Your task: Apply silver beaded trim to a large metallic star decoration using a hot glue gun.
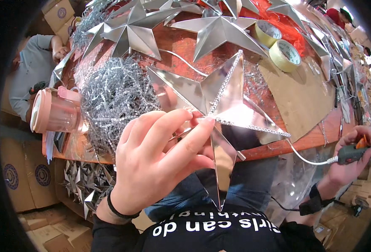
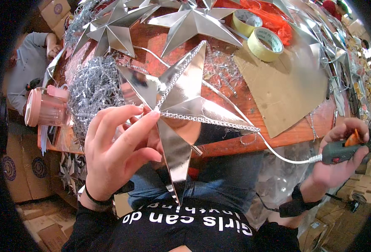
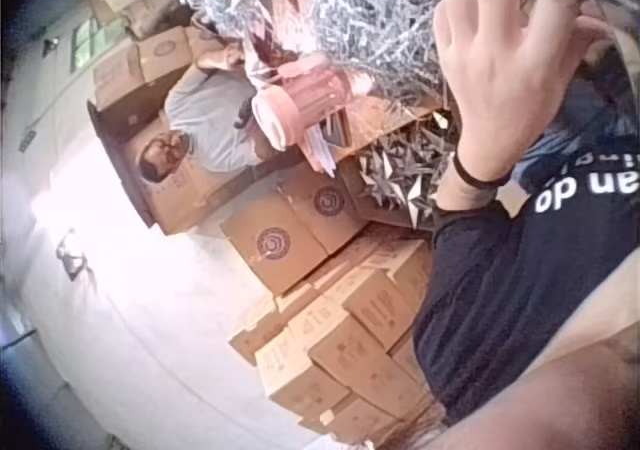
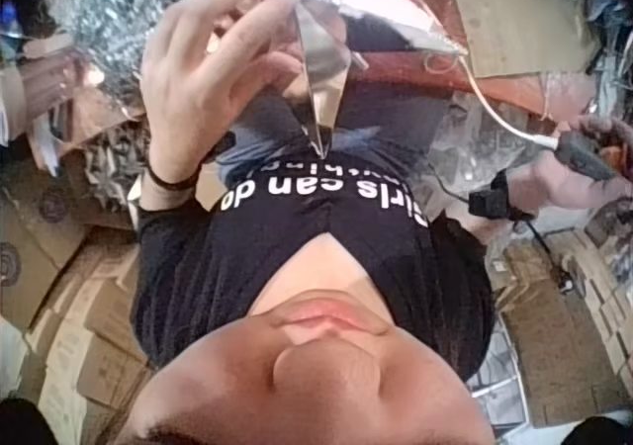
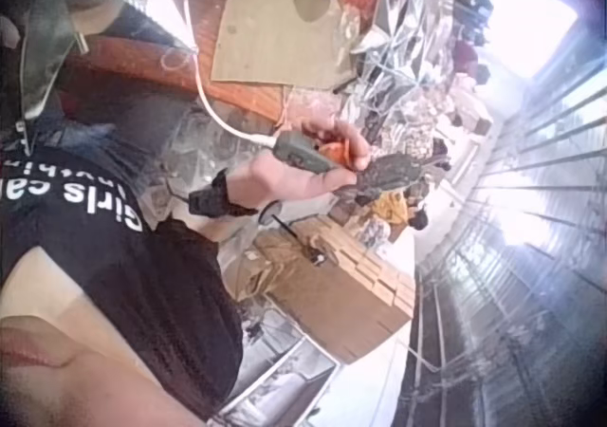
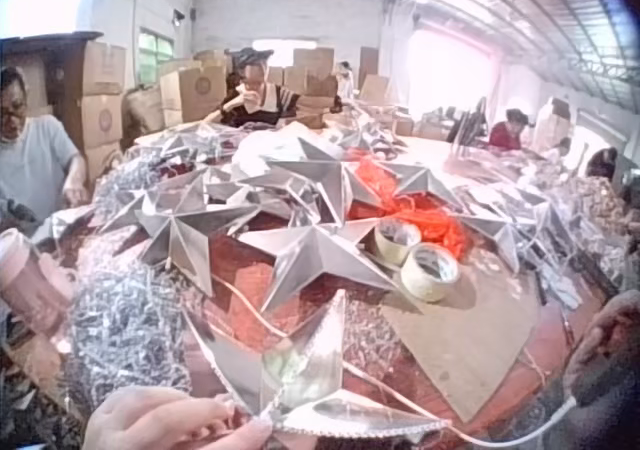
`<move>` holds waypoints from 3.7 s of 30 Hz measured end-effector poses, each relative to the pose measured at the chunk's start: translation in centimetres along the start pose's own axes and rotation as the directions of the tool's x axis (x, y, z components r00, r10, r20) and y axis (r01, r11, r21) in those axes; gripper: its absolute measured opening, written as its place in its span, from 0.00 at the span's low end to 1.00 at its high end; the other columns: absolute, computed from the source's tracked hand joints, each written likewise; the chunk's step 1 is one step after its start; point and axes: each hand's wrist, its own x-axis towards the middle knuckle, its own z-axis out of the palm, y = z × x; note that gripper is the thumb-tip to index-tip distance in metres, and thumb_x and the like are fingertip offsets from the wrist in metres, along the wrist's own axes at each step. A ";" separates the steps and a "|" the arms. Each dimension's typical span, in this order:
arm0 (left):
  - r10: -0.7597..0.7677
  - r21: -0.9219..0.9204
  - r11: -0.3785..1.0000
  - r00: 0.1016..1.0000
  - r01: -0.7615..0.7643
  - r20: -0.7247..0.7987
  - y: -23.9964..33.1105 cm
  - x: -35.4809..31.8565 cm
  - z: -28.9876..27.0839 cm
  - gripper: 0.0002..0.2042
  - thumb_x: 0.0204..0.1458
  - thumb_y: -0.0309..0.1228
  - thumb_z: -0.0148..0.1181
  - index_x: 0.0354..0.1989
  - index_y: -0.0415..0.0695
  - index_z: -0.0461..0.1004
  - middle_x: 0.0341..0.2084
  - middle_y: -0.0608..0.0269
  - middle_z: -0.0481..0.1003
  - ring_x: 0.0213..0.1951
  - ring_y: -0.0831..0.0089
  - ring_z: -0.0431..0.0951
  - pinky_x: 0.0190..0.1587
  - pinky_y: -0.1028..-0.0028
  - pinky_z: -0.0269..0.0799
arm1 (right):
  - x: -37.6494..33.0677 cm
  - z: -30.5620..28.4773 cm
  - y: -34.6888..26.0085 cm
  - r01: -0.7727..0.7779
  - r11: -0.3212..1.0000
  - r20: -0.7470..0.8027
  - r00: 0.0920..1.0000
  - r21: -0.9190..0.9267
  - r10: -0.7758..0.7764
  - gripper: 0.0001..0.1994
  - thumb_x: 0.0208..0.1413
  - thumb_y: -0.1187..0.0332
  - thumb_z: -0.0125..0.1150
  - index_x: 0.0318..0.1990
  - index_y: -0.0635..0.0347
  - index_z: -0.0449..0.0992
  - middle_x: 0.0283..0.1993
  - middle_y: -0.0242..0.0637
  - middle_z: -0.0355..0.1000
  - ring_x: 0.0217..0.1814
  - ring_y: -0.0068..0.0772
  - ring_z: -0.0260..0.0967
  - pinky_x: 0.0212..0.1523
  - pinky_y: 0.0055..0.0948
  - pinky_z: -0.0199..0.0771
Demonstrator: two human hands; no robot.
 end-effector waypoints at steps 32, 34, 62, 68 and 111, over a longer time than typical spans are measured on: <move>-0.333 -0.205 0.943 0.751 0.262 -0.571 -6.6 -8.9 4.0 0.10 0.52 0.15 0.58 0.39 0.39 0.66 0.37 0.55 0.70 0.37 0.68 0.72 0.43 0.73 0.69 | 1.3 7.5 9.8 0.467 0.170 0.494 0.771 -0.868 0.402 0.43 0.25 0.21 0.56 0.22 0.62 0.71 0.23 0.37 0.73 0.25 0.38 0.72 0.34 0.34 0.74; -0.332 -0.219 0.943 0.754 0.250 -0.567 -6.7 -9.0 4.2 0.10 0.52 0.14 0.57 0.39 0.39 0.66 0.37 0.54 0.70 0.37 0.68 0.72 0.43 0.73 0.70 | 1.0 7.7 9.7 0.502 0.144 0.514 0.760 -0.853 0.398 0.44 0.26 0.19 0.54 0.21 0.62 0.71 0.23 0.38 0.73 0.25 0.39 0.72 0.35 0.36 0.75; -0.409 -0.306 0.911 0.710 0.277 -0.574 -7.0 -9.3 4.8 0.07 0.52 0.13 0.58 0.36 0.37 0.69 0.38 0.56 0.72 0.39 0.72 0.73 0.46 0.75 0.69 | -2.9 7.7 6.7 0.483 0.204 0.505 0.653 -0.852 0.564 0.32 0.34 0.29 0.60 0.18 0.54 0.69 0.19 0.27 0.66 0.20 0.30 0.65 0.31 0.33 0.71; -0.296 -0.310 0.943 0.724 0.118 -0.623 -6.8 -8.4 4.0 0.08 0.51 0.11 0.58 0.36 0.36 0.71 0.37 0.56 0.72 0.39 0.72 0.73 0.43 0.76 0.71 | -3.1 7.4 6.1 0.531 0.162 0.486 0.554 -0.832 0.676 0.34 0.37 0.27 0.60 0.20 0.54 0.71 0.20 0.28 0.69 0.23 0.32 0.71 0.33 0.34 0.76; -0.188 -0.571 0.816 0.890 -0.093 -0.414 -2.0 -8.1 1.2 0.15 0.38 0.20 0.71 0.31 0.44 0.70 0.25 0.63 0.71 0.24 0.69 0.73 0.26 0.75 0.69 | 0.3 10.2 9.3 0.490 0.024 0.418 0.716 -0.871 0.559 0.36 0.33 0.31 0.64 0.28 0.64 0.74 0.25 0.40 0.72 0.27 0.41 0.72 0.31 0.33 0.71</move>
